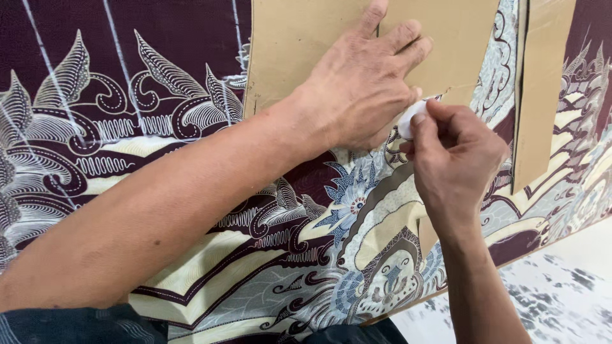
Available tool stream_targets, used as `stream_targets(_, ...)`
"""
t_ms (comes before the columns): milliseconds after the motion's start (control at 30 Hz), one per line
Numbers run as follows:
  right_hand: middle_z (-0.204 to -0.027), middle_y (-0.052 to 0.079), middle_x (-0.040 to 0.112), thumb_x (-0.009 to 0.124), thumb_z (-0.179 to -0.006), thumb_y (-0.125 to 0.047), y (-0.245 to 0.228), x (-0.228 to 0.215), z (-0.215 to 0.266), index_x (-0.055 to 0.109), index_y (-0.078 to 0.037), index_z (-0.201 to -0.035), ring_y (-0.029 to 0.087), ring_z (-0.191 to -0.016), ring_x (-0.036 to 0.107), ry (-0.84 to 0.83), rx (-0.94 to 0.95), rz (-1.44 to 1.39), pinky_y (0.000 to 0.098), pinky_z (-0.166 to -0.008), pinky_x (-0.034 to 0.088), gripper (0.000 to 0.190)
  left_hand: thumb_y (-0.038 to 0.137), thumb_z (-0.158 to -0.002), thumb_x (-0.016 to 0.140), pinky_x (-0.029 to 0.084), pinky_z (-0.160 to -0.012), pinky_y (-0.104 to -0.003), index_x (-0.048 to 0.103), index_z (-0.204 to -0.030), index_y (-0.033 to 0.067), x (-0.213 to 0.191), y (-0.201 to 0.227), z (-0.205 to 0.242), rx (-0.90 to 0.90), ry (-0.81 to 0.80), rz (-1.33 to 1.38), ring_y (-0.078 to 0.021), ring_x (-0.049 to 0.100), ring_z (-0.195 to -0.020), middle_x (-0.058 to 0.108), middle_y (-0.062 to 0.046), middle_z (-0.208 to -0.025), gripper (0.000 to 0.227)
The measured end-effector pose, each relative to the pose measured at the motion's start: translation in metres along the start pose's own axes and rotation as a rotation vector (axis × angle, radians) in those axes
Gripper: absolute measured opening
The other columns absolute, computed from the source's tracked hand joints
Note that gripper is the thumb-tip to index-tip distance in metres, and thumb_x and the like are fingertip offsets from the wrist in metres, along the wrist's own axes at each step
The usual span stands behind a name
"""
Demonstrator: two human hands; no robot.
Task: The person places cardboard templates on a large patterned fabric and uses a white marking tool to trace outlines around the templates. The person repositions the templates multiple times to mark different sections of the fabric.
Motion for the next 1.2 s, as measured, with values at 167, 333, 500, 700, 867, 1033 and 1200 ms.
stream_targets(167, -0.088, 0.010, 0.075, 0.067, -0.102, 0.000, -0.008, 0.004, 0.009, 0.074, 0.008, -0.113, 0.009, -0.072, 0.071, -0.069, -0.015, 0.083, 0.0225, -0.063, 0.058, 0.015, 0.037, -0.072, 0.073, 0.016, -0.113, -0.062, 0.080, -0.099, 0.0201, 0.009, 0.001, -0.002, -0.005, -0.107, 0.006, -0.0319, 0.038, -0.139, 0.053, -0.018, -0.144, 0.033)
stream_targets(333, -0.085, 0.011, 0.076, 0.072, -0.101, -0.001, -0.023, 0.006, 0.018, 0.075, 0.005, -0.117, 0.010, -0.071, 0.070, -0.092, -0.159, 0.274, 0.0237, -0.064, 0.055, 0.017, 0.037, -0.077, 0.074, 0.017, -0.115, -0.061, 0.080, -0.106, 0.0207, 0.008, 0.002, -0.001, -0.015, -0.078, 0.008, -0.0318, 0.037, -0.140, 0.052, -0.018, -0.146, 0.033)
stream_targets(500, -0.087, 0.009, 0.077, 0.070, -0.100, -0.002, -0.025, 0.007, 0.022, 0.076, 0.002, -0.115, 0.010, -0.071, 0.074, -0.128, -0.196, 0.322, 0.0221, -0.062, 0.056, 0.017, 0.037, -0.080, 0.073, 0.017, -0.114, -0.060, 0.080, -0.106, 0.0197, 0.011, 0.004, -0.002, -0.001, -0.119, -0.037, -0.0310, 0.037, -0.141, 0.050, -0.017, -0.149, 0.032)
stream_targets(700, -0.077, 0.010, 0.075, 0.073, -0.096, 0.000, -0.015, 0.008, 0.033, 0.077, 0.003, -0.112, 0.012, -0.061, 0.068, -0.143, -0.133, 0.326, 0.0263, -0.055, 0.051, 0.016, 0.039, -0.081, 0.071, 0.016, -0.113, -0.061, 0.079, -0.109, 0.0222, 0.012, 0.003, -0.002, -0.003, -0.125, -0.035, -0.0309, 0.037, -0.141, 0.050, -0.017, -0.148, 0.033)
stream_targets(867, -0.100, 0.012, 0.073, 0.071, -0.104, 0.007, -0.027, -0.007, 0.038, 0.069, 0.002, -0.128, 0.015, -0.083, 0.071, -0.123, -0.437, 0.291, 0.0266, -0.073, 0.056, 0.024, 0.038, -0.091, 0.067, 0.014, -0.116, -0.061, 0.078, -0.110, 0.0209, 0.006, 0.000, -0.001, 0.016, -0.139, 0.044, -0.0311, 0.037, -0.142, 0.048, -0.017, -0.150, 0.028)
stream_targets(1033, -0.104, 0.012, 0.071, 0.076, -0.092, 0.011, -0.023, 0.008, 0.048, 0.070, -0.003, -0.121, 0.023, -0.094, 0.069, -0.172, -0.672, 0.319, 0.0324, -0.079, 0.054, 0.032, 0.042, -0.079, 0.073, 0.011, -0.114, -0.060, 0.075, -0.112, 0.0227, 0.006, -0.001, -0.004, 0.006, -0.207, 0.067, -0.0313, 0.034, -0.140, 0.045, -0.015, -0.150, 0.038)
stream_targets(1200, -0.106, 0.009, 0.072, 0.078, -0.094, 0.012, -0.021, 0.017, 0.051, 0.069, -0.003, -0.116, 0.023, -0.096, 0.070, -0.147, -0.746, 0.344, 0.0343, -0.088, 0.051, 0.029, 0.040, -0.071, 0.076, 0.013, -0.113, -0.059, 0.076, -0.110, 0.0248, 0.005, -0.001, -0.003, -0.011, -0.201, 0.053, -0.0286, 0.033, -0.140, 0.046, -0.013, -0.148, 0.042)
Point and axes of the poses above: each hand's wrist, its own z-axis away from the middle knuckle, its own x-axis out of the palm, y = z × x, the point moved 9 cm from there along -z, towards the middle knuckle
